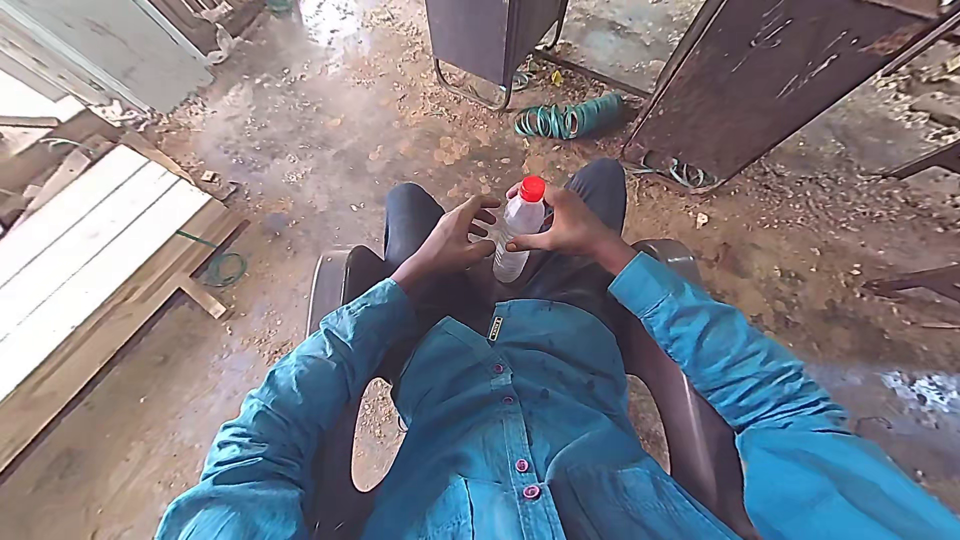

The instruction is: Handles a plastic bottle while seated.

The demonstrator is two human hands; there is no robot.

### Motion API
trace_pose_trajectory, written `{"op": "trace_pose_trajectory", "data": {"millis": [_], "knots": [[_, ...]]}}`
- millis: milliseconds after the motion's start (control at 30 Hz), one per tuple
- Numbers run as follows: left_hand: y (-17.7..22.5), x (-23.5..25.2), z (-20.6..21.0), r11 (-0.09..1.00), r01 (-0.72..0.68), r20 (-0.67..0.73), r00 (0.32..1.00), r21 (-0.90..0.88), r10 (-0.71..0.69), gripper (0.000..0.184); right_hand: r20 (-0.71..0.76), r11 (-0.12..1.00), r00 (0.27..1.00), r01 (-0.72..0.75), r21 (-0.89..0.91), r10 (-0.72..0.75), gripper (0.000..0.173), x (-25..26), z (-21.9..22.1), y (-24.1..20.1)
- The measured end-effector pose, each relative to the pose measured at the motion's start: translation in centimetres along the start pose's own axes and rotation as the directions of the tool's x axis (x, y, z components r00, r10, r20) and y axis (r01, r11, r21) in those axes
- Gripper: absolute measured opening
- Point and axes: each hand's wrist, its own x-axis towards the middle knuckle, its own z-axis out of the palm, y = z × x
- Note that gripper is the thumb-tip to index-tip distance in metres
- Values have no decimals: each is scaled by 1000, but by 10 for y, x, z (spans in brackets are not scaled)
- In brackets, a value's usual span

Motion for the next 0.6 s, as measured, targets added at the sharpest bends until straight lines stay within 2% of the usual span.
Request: {"op": "trace_pose_trajectory", "data": {"millis": [200,333,433,600], "knots": [[2,0,0,1000,13,-3,1000,16,-13,62,32,999,999,-35,-19,35,85,-2,-1,-1],[2,0,0,1000,13,0,1000,18,-13,63,41,995,995,-85,-49,87,68,-6,-7,-14],[4,0,0,999,22,1,1000,26,-22,62,26,999,999,-45,-25,46,63,-6,-6,-15],[2,0,0,1000,4,-8,1000,17,-4,62,45,999,998,49,-11,-48,68,-5,1,-5]]}}
